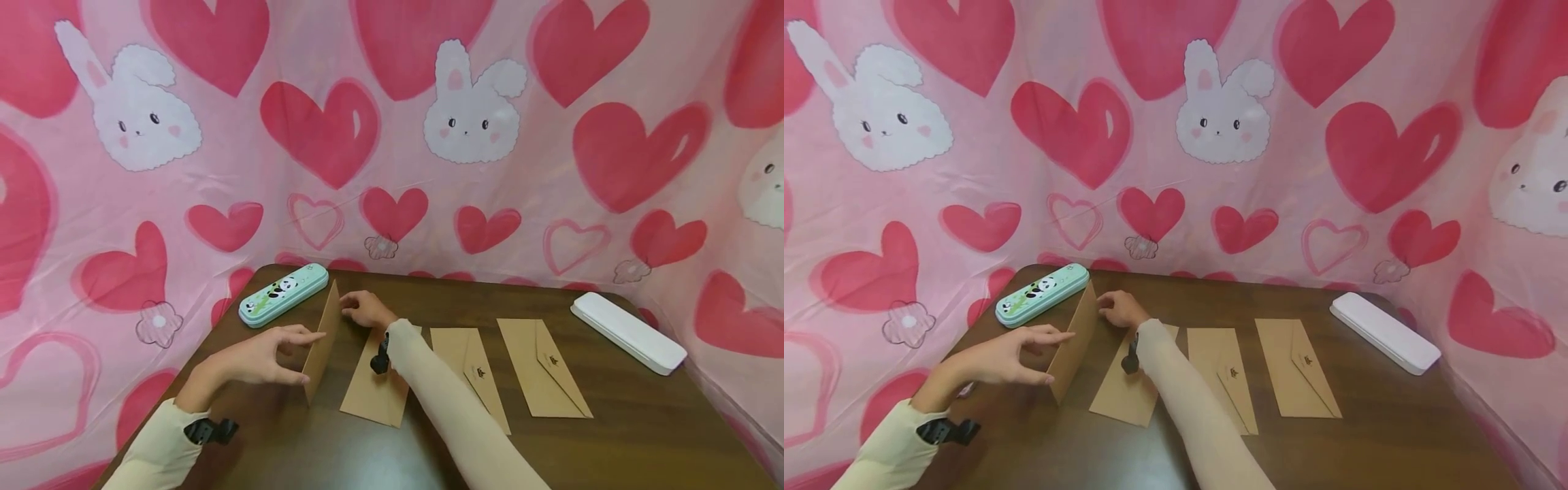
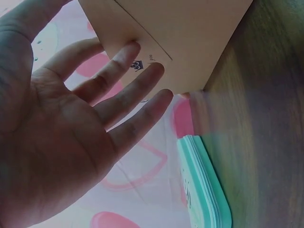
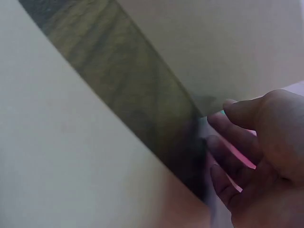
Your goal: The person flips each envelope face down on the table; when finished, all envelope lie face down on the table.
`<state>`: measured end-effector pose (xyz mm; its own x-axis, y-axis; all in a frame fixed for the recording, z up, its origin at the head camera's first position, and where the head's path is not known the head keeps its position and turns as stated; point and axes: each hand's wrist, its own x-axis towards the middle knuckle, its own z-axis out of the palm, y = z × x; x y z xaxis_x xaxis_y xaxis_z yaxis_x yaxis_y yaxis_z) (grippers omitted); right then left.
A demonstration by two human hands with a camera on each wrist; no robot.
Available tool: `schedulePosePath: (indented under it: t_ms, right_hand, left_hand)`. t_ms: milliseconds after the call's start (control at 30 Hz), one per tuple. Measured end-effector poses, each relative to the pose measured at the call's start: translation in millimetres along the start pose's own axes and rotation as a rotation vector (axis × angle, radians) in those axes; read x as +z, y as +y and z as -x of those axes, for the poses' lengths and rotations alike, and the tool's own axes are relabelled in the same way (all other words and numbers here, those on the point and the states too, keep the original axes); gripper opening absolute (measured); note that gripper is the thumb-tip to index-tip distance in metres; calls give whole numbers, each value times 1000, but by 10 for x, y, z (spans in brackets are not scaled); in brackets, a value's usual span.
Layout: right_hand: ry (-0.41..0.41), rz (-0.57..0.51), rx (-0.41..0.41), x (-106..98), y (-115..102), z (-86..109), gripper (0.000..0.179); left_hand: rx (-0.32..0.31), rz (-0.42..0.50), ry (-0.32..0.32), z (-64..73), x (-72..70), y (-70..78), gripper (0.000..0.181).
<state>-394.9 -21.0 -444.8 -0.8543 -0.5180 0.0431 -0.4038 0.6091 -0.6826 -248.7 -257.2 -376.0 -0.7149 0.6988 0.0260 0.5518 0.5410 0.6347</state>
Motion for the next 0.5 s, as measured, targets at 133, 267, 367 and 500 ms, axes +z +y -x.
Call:
schedulePosePath:
  t_ms: [133, 267, 367, 500]
  right_hand:
    - [33, 49, 62, 82, -17, 6, 28]
    - [109, 148, 100, 129, -60, -24, 23]
    - [147, 189, 133, 168, -75, -35, 20]
    - [136, 156, 144, 170, -78, -8, 18]
  left_hand:
    - [18, 13, 1, -1, 15, -6, 75]
    - [5, 1, 23, 5, -2, -29, 75]
    - [-11, -8, 39, 26, -23, -46, 76]
    - [-15, -4, 53, 87, -40, -78, 76]
